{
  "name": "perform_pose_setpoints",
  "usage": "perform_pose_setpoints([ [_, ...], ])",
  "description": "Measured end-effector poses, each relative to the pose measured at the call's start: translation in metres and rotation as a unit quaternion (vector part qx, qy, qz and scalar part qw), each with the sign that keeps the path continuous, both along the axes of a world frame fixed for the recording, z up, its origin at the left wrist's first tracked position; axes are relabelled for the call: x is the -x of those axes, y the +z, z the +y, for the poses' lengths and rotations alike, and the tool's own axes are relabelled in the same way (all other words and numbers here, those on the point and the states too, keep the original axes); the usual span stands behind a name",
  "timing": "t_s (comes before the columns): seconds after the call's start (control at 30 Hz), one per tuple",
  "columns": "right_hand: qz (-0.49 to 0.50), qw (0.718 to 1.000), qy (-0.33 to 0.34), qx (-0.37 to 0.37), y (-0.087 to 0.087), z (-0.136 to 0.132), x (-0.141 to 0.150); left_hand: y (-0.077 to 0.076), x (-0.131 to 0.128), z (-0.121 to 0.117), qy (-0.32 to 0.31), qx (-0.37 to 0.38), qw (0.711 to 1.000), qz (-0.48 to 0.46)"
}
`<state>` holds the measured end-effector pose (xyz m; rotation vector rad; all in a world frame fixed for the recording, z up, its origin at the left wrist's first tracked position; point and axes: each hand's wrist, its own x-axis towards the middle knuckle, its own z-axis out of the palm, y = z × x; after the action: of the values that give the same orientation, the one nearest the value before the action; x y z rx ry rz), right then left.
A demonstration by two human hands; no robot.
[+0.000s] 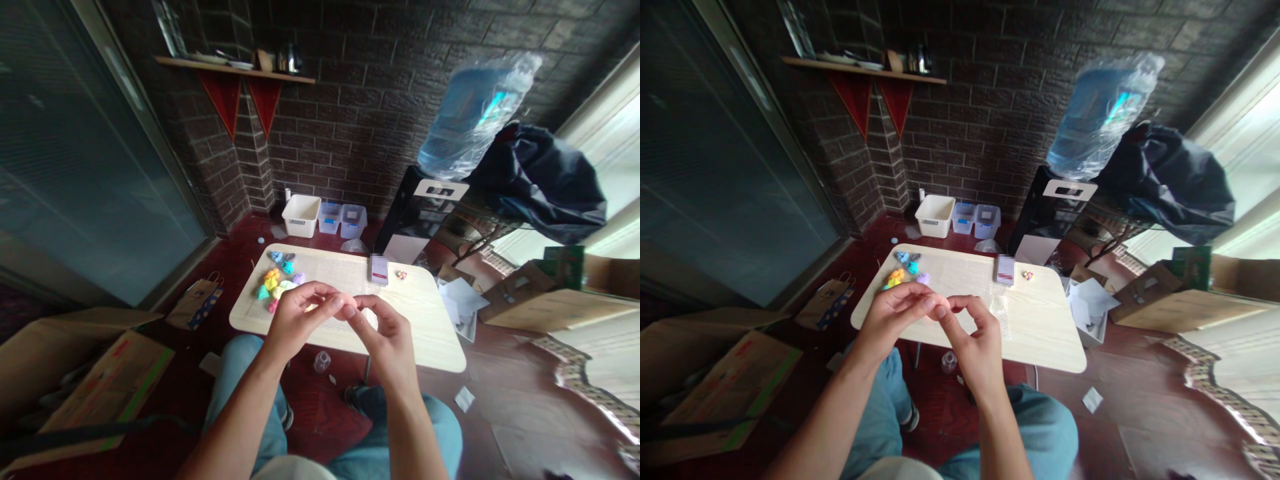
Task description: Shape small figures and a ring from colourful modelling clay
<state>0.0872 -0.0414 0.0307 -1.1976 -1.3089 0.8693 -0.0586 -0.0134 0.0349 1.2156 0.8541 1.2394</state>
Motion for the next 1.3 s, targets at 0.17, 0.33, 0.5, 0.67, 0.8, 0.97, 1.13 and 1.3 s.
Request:
perform_pose_setpoints([
  [0.17, 0.029, 1.0, -0.001, -0.004, -0.0017, 0.0009, 0.0034, -0.0075, 0.0013, 0.0016, 0.025, -0.007, 1.0, 0.007],
  [0.33, 0.027, 1.0, 0.003, -0.008, -0.0015, 0.0005, 0.0039, -0.0109, 0.0025, 0.0013, 0.028, 0.002, 1.0, 0.004],
  [0.5, 0.019, 1.0, 0.005, -0.006, -0.0006, -0.0009, 0.002, -0.0098, 0.0051, 0.0008, 0.009, 0.009, 1.0, 0.015],
  [0.67, 0.001, 1.0, 0.001, -0.016, -0.0006, 0.0001, 0.0021, -0.0072, 0.0052, -0.0005, -0.002, 0.0, 1.0, 0.009],
  [0.8, 0.01, 0.997, -0.051, -0.052, -0.0038, -0.0006, 0.0057, -0.0055, 0.0014, -0.0027, 0.008, 0.001, 1.0, -0.026],
  [0.97, -0.043, 0.992, -0.084, -0.086, -0.0059, -0.0053, 0.0069, -0.0021, 0.0001, -0.0057, 0.036, -0.009, 0.999, -0.001],
  [1.13, -0.072, 0.989, -0.081, -0.101, -0.0032, -0.0073, 0.0051, -0.0018, 0.001, -0.007, 0.046, -0.027, 0.998, 0.014],
  [1.3, -0.083, 0.988, -0.072, -0.107, -0.003, -0.0074, 0.005, -0.0026, 0.0012, -0.0081, 0.031, -0.023, 0.999, 0.018],
])
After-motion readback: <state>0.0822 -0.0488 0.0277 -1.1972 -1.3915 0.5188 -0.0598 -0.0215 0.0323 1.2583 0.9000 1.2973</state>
